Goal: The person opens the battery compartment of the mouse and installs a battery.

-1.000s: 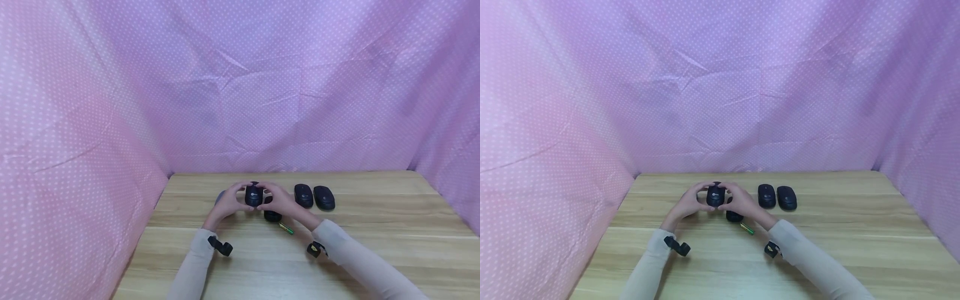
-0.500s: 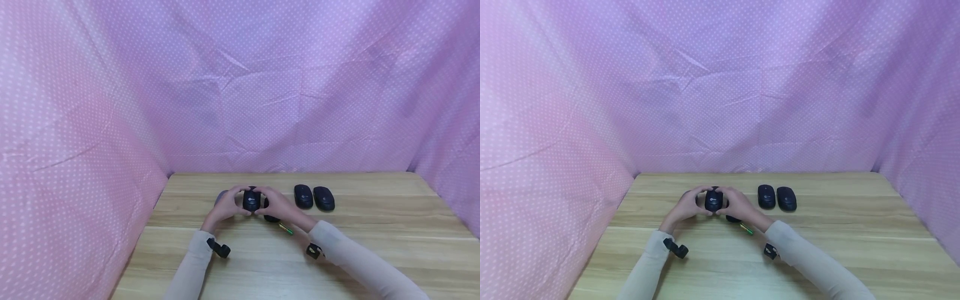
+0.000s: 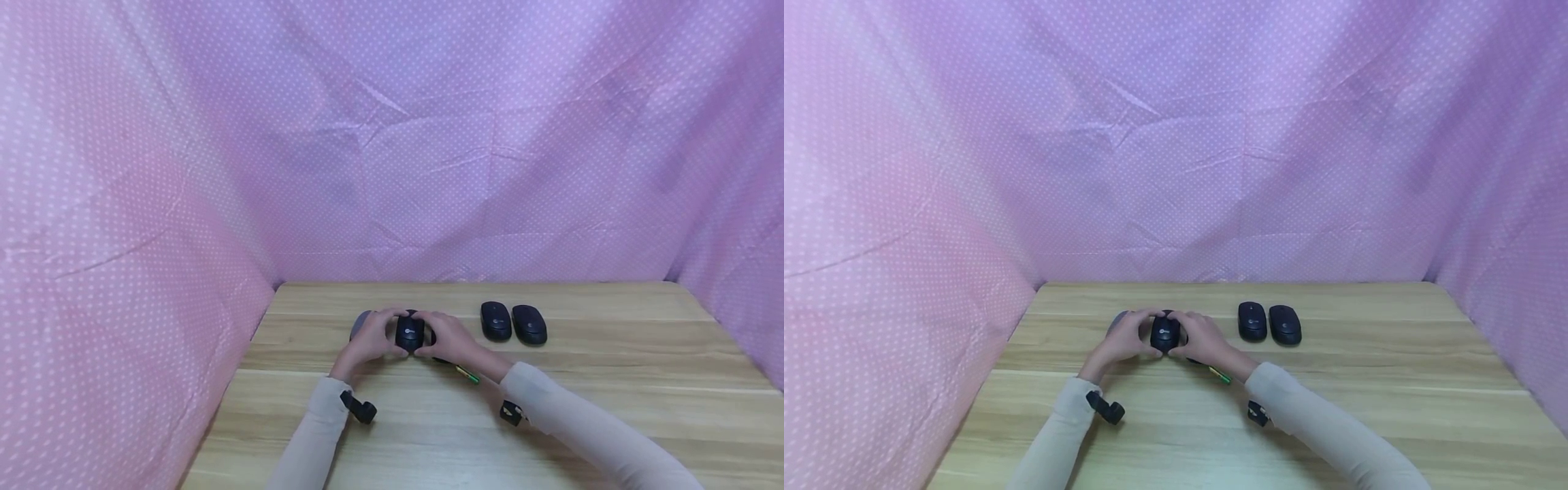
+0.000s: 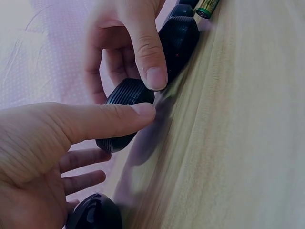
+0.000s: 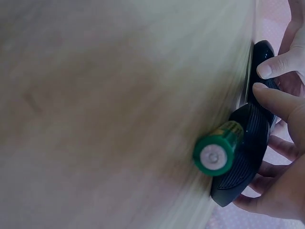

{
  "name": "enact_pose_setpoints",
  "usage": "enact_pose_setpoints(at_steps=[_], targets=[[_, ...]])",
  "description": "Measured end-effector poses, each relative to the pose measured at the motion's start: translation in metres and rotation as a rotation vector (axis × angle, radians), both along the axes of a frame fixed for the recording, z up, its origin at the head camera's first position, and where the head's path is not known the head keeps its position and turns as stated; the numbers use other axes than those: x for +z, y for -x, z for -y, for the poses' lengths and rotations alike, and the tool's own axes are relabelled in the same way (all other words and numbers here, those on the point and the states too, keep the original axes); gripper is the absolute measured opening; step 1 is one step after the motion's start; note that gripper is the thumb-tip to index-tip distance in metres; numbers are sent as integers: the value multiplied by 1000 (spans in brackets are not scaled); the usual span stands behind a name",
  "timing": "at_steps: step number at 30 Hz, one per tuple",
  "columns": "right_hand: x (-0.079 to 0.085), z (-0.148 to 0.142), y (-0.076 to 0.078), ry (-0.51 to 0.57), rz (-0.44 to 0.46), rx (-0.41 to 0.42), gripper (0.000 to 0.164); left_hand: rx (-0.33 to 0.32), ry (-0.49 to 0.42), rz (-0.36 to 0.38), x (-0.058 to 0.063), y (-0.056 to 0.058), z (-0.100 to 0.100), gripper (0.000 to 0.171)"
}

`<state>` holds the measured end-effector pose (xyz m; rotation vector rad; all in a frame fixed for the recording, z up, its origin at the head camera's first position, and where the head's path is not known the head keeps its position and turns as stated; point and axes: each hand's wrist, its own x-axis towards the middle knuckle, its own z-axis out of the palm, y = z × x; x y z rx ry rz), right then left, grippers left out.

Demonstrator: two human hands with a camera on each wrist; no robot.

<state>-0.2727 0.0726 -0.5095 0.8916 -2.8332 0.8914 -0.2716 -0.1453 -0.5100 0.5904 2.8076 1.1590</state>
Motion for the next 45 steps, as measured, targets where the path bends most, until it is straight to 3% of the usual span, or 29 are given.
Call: enact_pose_setpoints(at_steps=[11, 19, 30, 38, 45], targets=[[-5, 0, 0, -2, -30, 36, 72, 28, 79, -31, 4, -6, -4, 77], [-9, 2, 1, -19, -63, 53, 71, -1, 135, -91, 2, -4, -4, 74], [-9, 4, 0, -43, -72, 41, 72, 1, 157, -84, 4, -5, -3, 74], [-7, 8, 4, -83, -31, 21, 74, -20, 189, -116, 5, 1, 0, 75], [-6, 11, 11, -89, -23, 21, 73, -35, 173, -99, 4, 10, 5, 74]])
